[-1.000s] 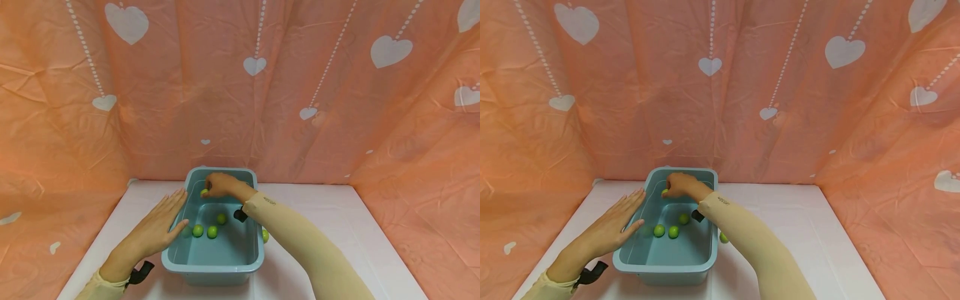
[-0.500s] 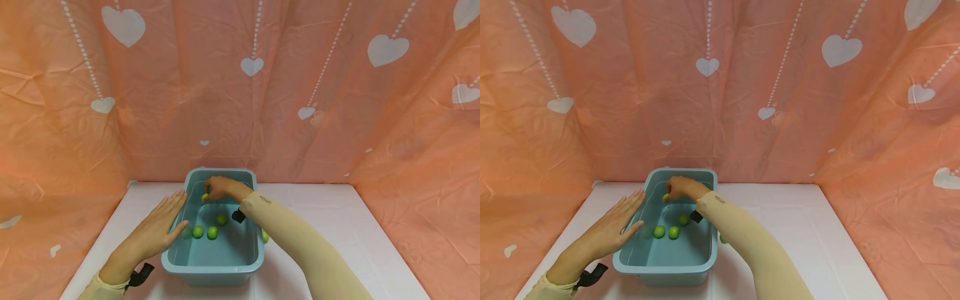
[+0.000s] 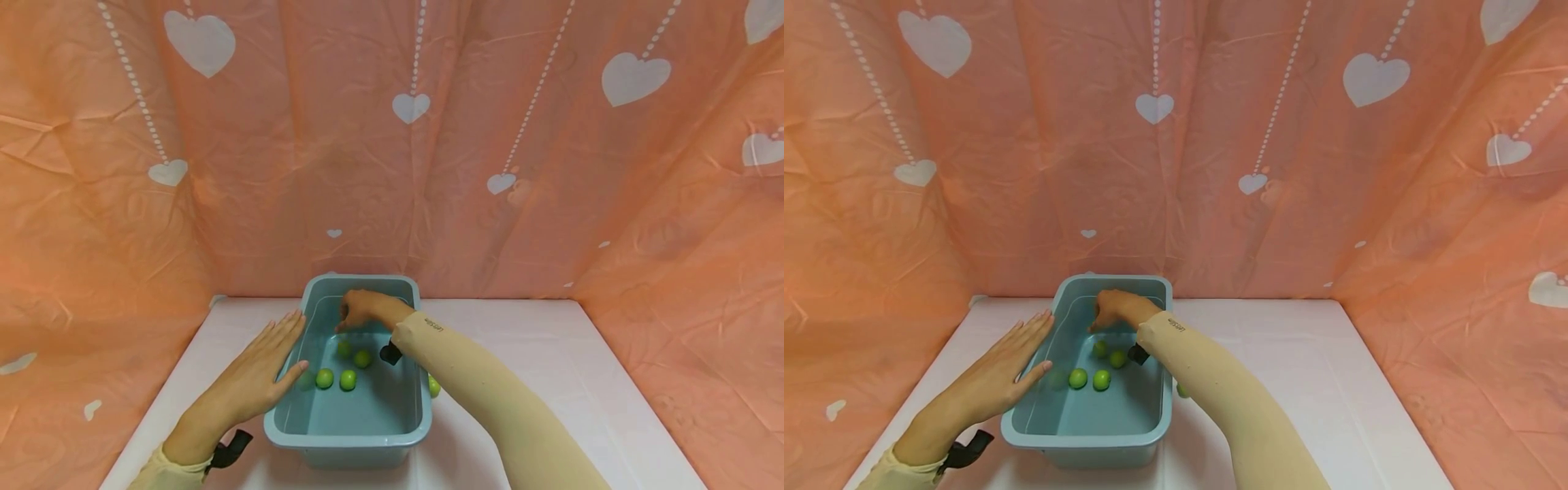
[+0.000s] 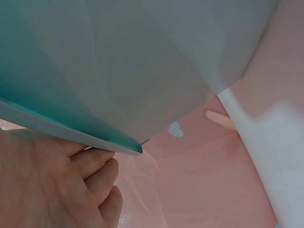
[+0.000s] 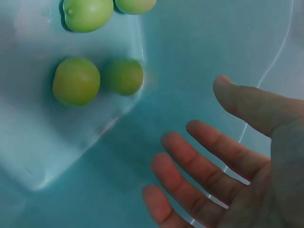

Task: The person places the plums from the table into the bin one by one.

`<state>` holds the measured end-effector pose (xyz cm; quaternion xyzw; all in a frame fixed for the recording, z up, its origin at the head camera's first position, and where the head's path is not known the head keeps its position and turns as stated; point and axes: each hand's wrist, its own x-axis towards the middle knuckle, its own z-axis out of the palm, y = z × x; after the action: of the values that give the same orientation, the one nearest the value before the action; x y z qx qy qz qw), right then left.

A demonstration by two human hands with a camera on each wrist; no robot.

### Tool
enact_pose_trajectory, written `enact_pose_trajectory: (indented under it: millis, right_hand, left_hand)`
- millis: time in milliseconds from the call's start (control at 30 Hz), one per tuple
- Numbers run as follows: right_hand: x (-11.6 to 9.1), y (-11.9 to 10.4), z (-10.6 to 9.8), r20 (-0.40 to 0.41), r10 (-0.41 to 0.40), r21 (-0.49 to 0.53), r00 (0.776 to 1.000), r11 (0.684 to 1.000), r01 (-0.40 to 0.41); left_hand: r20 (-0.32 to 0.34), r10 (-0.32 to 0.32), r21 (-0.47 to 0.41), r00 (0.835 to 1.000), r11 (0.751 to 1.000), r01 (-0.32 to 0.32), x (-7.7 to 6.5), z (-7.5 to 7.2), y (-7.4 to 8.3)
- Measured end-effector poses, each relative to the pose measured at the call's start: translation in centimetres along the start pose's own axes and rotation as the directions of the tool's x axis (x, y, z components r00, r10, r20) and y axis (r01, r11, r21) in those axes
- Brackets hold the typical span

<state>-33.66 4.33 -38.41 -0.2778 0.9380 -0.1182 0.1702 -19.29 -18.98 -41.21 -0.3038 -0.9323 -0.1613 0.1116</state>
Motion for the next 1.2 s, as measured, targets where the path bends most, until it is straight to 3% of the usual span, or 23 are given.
enact_pose_trajectory:
  millis: [567, 867, 1200]
  right_hand:
    - [-0.8, -1.0, -1.4, -0.021, -0.060, -0.052, 0.998, 0.997, 0.059]
    - [-3.2, -0.9, -3.6, -0.095, -0.149, 0.095, 0.984, 0.983, 0.158]
    - [-5.9, -0.2, -5.3, -0.196, -0.185, 0.128, 0.963, 0.969, 0.213]
  left_hand:
    - [0.026, -0.016, -0.005, 1.000, 1.000, 0.016, -0.1, -0.4, 0.0]
    - [0.028, -0.014, -0.006, 1.000, 1.000, 0.014, 0.0, -0.4, -0.1]
    - [0.031, -0.013, -0.008, 0.999, 1.000, 0.014, 0.0, -0.4, -0.1]
